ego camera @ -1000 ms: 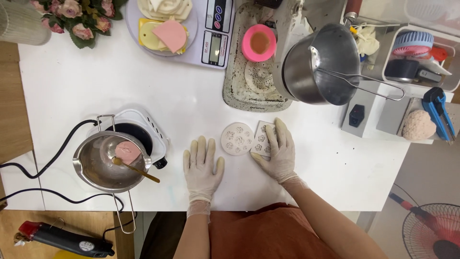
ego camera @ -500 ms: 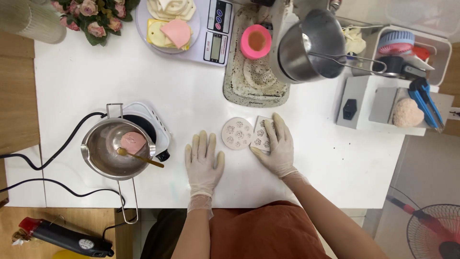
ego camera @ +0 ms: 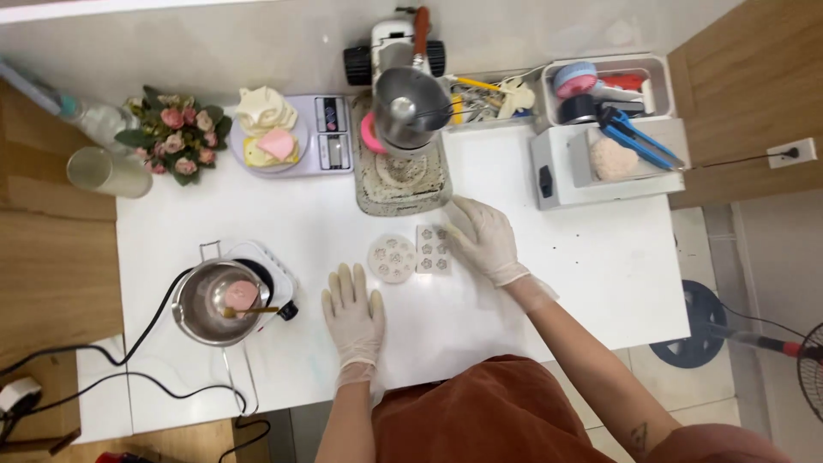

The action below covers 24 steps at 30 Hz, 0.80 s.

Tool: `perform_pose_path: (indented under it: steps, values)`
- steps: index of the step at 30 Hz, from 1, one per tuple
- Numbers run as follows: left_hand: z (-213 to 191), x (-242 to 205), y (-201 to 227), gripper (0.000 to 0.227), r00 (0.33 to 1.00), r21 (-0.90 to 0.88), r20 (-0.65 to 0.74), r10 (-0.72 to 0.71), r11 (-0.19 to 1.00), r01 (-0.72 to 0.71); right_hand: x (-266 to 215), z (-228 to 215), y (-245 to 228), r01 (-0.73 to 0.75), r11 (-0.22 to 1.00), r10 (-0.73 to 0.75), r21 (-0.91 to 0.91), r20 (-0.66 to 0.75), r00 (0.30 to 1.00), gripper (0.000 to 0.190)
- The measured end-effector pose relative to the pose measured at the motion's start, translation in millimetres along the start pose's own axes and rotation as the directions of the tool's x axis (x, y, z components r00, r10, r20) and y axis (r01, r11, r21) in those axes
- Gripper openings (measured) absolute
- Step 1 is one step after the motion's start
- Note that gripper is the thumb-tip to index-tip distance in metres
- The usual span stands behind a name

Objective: The person stirs melted pink wax in a small melting pot on a hot plate, then holds a round textured candle over the pot, rotating it while scraping and smoothing its surface with a pencil-like tool and dipping it into the melted wax.

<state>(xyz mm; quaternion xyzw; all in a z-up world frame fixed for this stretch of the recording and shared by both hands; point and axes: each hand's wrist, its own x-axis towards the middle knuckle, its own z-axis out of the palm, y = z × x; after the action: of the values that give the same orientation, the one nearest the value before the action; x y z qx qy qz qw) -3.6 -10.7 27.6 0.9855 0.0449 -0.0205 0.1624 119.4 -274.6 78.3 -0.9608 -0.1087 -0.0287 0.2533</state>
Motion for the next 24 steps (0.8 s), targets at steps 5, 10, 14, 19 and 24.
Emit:
perform_pose_path:
  steps: [5,10,14,19,24]
  values:
    - [27.9,5.7,-17.3,0.069,0.995,0.069,0.089,0.040,0.997,-0.046,62.1,-34.4,-2.2,-0.216,0.974,0.200,0.068,0.194,0.960,0.051]
    - [42.0,6.7,-29.1,0.082,0.982,0.080,0.186,0.025,0.996,-0.040,96.1,0.5,2.2,-0.081,0.996,0.086,-0.033,0.204,0.975,0.072]
    - [43.0,11.4,-31.5,0.088,0.962,0.129,0.274,-0.004,0.991,-0.033,115.5,26.6,10.9,0.123,0.987,-0.109,-0.105,0.134,0.985,0.084]
    - [44.0,14.7,-33.0,0.094,0.917,0.170,0.397,-0.045,0.985,-0.025,129.5,37.3,16.9,0.125,0.983,-0.099,-0.134,0.181,0.979,0.086]
    - [48.9,14.6,-38.1,0.095,0.908,0.195,0.416,-0.045,0.980,-0.041,130.6,29.7,15.0,0.132,0.980,-0.097,-0.152,0.218,0.971,0.079]
